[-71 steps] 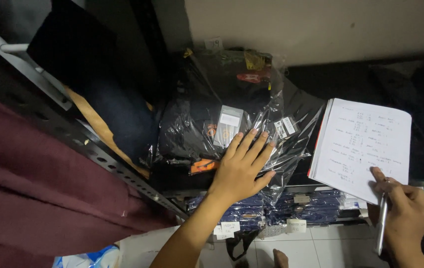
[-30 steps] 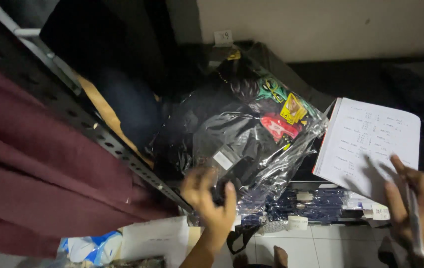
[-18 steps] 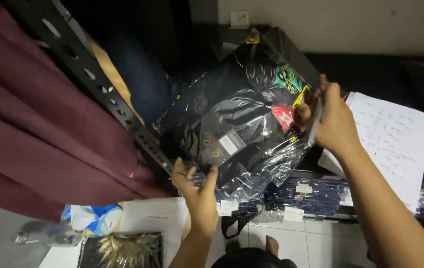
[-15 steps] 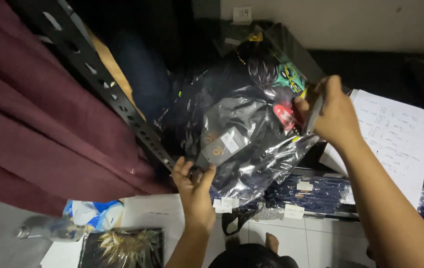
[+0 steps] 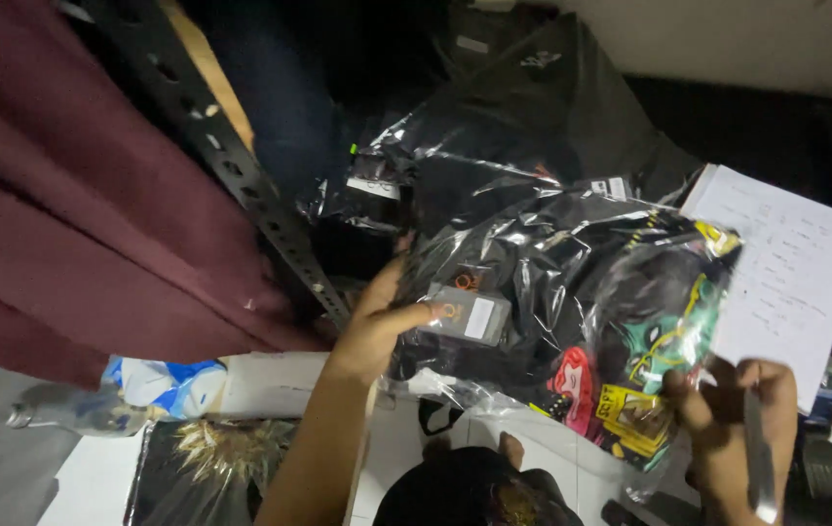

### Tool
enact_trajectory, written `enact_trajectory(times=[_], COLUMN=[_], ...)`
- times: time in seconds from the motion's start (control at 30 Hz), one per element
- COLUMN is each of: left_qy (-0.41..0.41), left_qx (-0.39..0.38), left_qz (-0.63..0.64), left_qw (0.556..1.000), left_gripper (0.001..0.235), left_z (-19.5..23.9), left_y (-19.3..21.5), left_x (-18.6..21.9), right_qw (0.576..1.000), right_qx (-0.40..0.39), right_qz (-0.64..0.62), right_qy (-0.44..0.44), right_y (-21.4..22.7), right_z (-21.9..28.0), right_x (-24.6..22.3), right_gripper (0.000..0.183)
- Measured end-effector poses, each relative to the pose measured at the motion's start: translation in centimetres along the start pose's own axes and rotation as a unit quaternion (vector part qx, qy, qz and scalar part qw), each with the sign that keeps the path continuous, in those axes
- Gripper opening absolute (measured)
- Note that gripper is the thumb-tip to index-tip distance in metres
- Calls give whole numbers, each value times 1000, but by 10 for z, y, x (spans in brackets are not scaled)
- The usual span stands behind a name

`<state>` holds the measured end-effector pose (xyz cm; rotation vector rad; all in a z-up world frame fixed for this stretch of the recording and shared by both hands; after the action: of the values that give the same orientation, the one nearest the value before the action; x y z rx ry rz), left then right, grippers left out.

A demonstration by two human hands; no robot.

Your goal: Checking an inventory list in a notebook and organizing packaged clothing items on storage shelves.

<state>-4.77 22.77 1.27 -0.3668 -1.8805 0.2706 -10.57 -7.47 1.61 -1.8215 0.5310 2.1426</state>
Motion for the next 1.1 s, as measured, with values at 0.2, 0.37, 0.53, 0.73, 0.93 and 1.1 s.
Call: enact_trajectory(times=[0.2,0.37,0.53,0.73,0.93,1.1], left_qy=[39,95,64,59,71,71], left_qx=[-74,-75,-100,-107,-106,-107], left_qz=[-46,-67,-96,-57,-65,-78], left_qw=[995,990,988,991,990,989], left_gripper=[63,65,57,56,58,61], left_z=[-33,-38,-36,-35,-34,-35], left_y=[-12,-16,-16,-19,-21,-20], left_x=[-27,-36,-32,-33,-31,-34], right_qw=[995,988,984,982,983,989], right_qx=[54,115,122,118,107,78], right_qz=[31,64,93,123,135,112], right_qy=[82,85,90,74,55,61], right_y=[28,35,27,26,28,28], right_z=[11,21,27,25,26,24], right_x=[48,71,79,88,90,96], right_gripper=[39,35,34,33,32,31])
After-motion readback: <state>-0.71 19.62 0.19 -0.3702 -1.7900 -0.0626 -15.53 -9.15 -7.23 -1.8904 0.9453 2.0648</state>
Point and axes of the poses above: each hand's wrist, its own z-axis away from the middle knuckle, its own y-axis out of the back of the hand, x = y × z, the point moved 8 cm from there along -z, towards the middle knuckle, and after that the axes turned 14 degrees about -y, right-handed, at the moved point
